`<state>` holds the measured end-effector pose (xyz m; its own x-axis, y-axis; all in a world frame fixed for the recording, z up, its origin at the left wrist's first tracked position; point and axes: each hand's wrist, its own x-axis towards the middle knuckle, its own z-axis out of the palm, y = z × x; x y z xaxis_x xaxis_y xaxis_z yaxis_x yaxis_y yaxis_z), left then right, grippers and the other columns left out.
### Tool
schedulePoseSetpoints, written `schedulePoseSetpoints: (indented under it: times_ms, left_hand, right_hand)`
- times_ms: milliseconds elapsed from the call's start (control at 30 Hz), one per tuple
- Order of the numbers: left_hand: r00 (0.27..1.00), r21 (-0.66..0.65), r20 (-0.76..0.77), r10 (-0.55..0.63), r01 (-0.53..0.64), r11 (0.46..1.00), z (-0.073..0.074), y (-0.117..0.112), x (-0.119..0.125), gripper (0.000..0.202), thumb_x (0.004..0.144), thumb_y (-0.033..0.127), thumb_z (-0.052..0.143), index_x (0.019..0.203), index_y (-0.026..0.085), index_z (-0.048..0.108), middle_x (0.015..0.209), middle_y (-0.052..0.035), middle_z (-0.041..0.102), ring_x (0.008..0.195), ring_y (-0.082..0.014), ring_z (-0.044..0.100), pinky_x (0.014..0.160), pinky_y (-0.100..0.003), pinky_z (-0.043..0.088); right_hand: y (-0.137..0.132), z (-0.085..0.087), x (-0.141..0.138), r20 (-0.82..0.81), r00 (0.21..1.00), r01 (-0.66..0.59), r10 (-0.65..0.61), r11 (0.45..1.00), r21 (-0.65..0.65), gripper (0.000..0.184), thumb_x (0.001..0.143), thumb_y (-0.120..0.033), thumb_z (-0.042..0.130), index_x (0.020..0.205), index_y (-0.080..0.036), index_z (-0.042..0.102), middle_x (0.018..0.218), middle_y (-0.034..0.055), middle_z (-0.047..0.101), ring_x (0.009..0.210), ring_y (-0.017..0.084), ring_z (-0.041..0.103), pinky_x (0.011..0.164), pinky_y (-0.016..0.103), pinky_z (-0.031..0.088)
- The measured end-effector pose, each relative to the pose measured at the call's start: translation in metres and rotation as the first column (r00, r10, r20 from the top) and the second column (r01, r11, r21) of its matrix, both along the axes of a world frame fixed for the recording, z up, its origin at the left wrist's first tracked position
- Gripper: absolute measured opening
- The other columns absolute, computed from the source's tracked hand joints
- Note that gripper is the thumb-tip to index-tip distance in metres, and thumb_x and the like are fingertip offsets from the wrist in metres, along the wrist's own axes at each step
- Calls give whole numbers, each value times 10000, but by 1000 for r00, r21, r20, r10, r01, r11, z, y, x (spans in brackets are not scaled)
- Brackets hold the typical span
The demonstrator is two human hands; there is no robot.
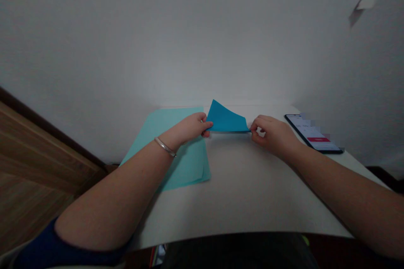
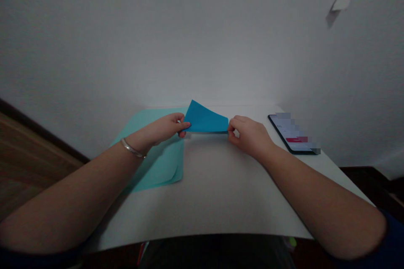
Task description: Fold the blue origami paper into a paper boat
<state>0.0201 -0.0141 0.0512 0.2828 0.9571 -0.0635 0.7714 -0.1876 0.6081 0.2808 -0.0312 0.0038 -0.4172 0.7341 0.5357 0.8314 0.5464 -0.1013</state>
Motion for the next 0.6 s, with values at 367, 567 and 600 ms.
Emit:
schedulePoseSetpoints:
  times_ms: [367,567,600]
  left_hand:
    - [995,259,-98,-14,39,965,9,-7,6,106,909,286,458,925,183,475,719,-23,696,725,-177,677,607,-252,422]
    - [898,505,-435,64,184,843,21,-27,19,194,928,322,433,1035,172,493,836,-83,695,733,-227,664,595,-282,420]
    - [879,511,-472,60,217,832,21,-28,19,189,926,308,427,1038,174,499,851,-82,695,747,-227,664,601,-281,422]
  right_hand:
    - [1,9,-1,-156,979,130,-134,991,-34,247,813,-262,552,1053,-218,586,1013,73,651,823,209,629,614,321,486]
    - [4,13,-6,-253,968,26,-6,997,77,745,765,-237,607,1433,-260,277,1439,146,369,1100,269,561,730,401,555]
    - [3,13,-7,-259,966,26,-4,996,80,769,766,-231,605,1447,-267,251,1452,146,349,1097,267,564,738,407,558]
